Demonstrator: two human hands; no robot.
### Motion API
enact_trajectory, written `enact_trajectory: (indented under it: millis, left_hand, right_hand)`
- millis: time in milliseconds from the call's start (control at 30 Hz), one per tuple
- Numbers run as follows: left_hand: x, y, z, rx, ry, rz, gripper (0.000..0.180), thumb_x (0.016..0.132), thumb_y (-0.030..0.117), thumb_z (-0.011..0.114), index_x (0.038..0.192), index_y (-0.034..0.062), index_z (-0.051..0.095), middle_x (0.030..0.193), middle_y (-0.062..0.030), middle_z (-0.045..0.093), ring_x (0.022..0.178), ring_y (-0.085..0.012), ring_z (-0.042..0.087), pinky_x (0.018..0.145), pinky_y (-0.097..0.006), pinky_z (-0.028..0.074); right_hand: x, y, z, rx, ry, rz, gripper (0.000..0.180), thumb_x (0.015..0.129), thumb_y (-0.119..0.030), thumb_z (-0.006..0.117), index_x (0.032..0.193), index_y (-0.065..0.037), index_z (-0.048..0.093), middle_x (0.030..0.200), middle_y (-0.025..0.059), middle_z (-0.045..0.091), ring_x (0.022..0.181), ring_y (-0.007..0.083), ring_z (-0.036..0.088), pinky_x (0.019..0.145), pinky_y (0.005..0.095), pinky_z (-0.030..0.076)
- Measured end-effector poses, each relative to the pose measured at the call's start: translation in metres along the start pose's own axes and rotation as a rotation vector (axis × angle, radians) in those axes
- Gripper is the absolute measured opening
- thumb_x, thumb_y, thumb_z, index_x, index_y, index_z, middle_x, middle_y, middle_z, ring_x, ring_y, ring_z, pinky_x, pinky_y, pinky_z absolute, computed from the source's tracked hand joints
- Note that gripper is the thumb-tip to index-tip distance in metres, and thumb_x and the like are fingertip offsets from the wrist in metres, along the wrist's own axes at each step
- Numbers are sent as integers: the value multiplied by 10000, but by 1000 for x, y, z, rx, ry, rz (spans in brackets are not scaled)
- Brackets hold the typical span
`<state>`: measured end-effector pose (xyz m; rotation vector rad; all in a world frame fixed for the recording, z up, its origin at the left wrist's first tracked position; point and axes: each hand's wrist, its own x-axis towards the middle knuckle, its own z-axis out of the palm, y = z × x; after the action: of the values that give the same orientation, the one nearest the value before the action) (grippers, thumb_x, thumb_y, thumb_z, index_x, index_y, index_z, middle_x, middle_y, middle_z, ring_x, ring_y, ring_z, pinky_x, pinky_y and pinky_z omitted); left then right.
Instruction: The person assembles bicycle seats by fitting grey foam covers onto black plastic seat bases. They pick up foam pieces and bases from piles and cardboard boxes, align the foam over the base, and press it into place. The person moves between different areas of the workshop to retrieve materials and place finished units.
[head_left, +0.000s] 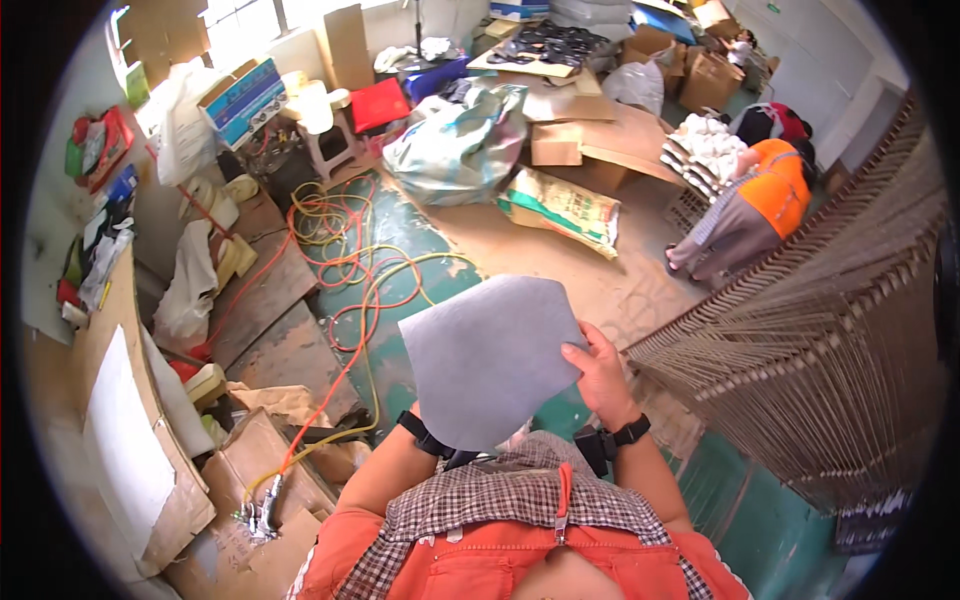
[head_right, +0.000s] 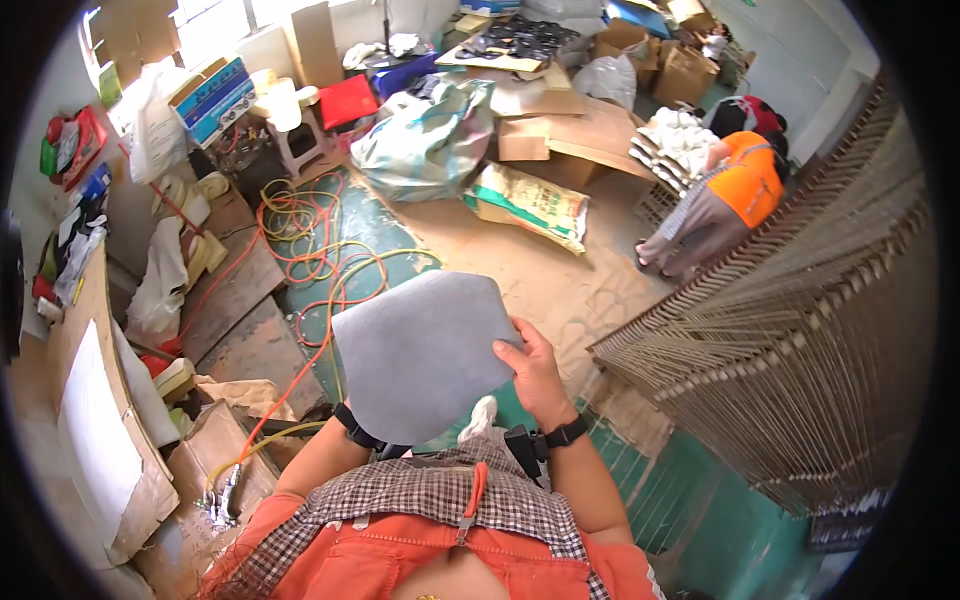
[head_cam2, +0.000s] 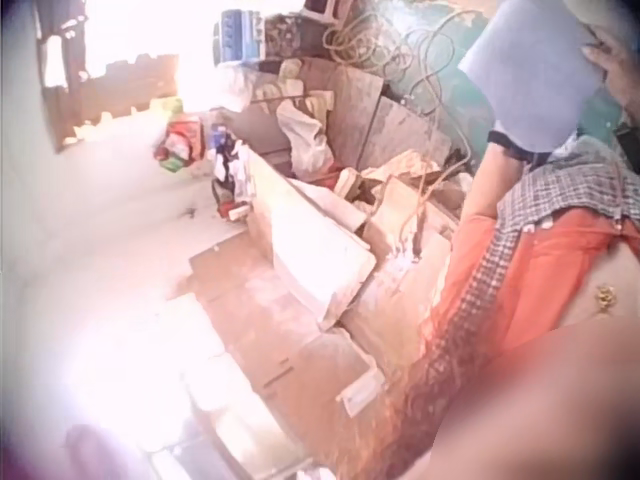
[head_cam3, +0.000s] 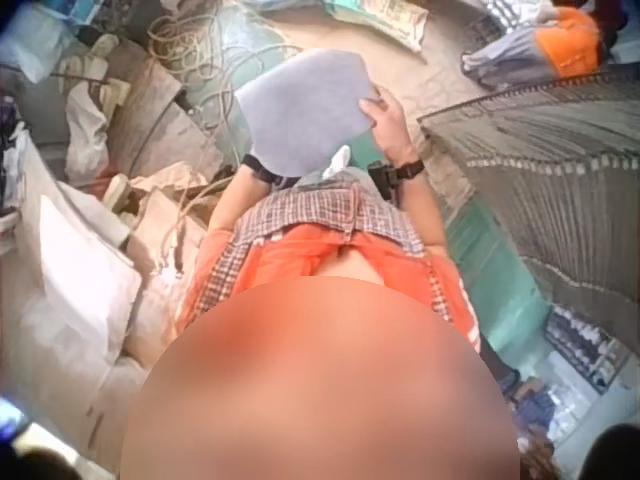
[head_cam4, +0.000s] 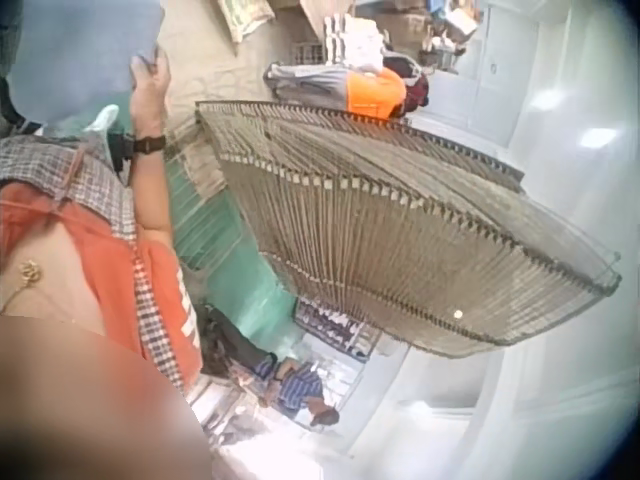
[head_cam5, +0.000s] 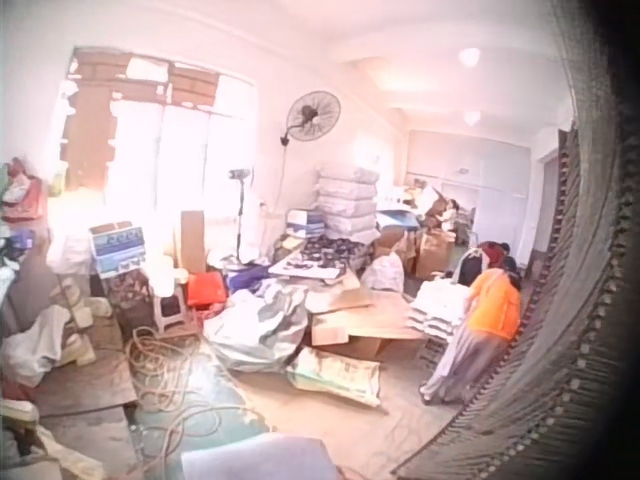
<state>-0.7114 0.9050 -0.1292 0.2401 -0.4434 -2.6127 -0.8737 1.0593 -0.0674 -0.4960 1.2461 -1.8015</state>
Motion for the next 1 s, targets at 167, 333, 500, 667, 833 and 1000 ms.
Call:
enact_trajectory:
  millis: [167,333,500,667,833,1000]
  left_hand:
    - [74,56,-9,-105,50,205,681,887,626,343,1298,92,441,1268,-113,502,1127,-270,491,947,-398,420]
    - [171,82,11,-142,-31,202,878,778,767,357,1328,84,406,1355,-186,423,1223,-335,414,1012,-462,355]
    - [263,116,-3,-124,37,169,977,716,815,387,1359,80,365,1390,-209,375,1232,-361,400,1008,-488,351]
    - [361,124,-21,-134,185,103,913,764,770,386,1325,51,419,1333,-191,456,1174,-321,468,997,-459,366]
    - [456,104,-47,-195,191,-155,861,806,719,381,1377,77,328,1369,-149,417,1235,-321,404,1031,-531,284]
    - [597,71,-85,-23,419,-459,772,825,699,386,1319,107,343,1351,-158,405,1182,-402,421,962,-562,352]
  right_hand:
    - [63,2,-11,-31,72,-5,454,814,41,582,1244,45,437,1098,109,584,945,142,577,836,280,477]
    - [146,-5,-35,-37,152,-19,437,812,51,574,1230,46,444,1091,110,586,946,148,580,826,286,486]
    - [247,-34,-38,135,114,48,421,813,34,584,1215,43,460,1087,107,591,924,153,591,818,286,497]
    - [333,-67,-51,144,117,62,395,829,-3,585,1211,20,488,1077,93,605,929,143,595,821,287,498]
    - [404,-98,-92,37,168,-68,356,856,-44,573,1204,6,516,1082,64,608,930,111,582,832,262,470]
    - [444,-148,-170,-15,507,-136,336,858,-51,567,1182,25,519,1033,44,607,918,103,561,816,259,454]
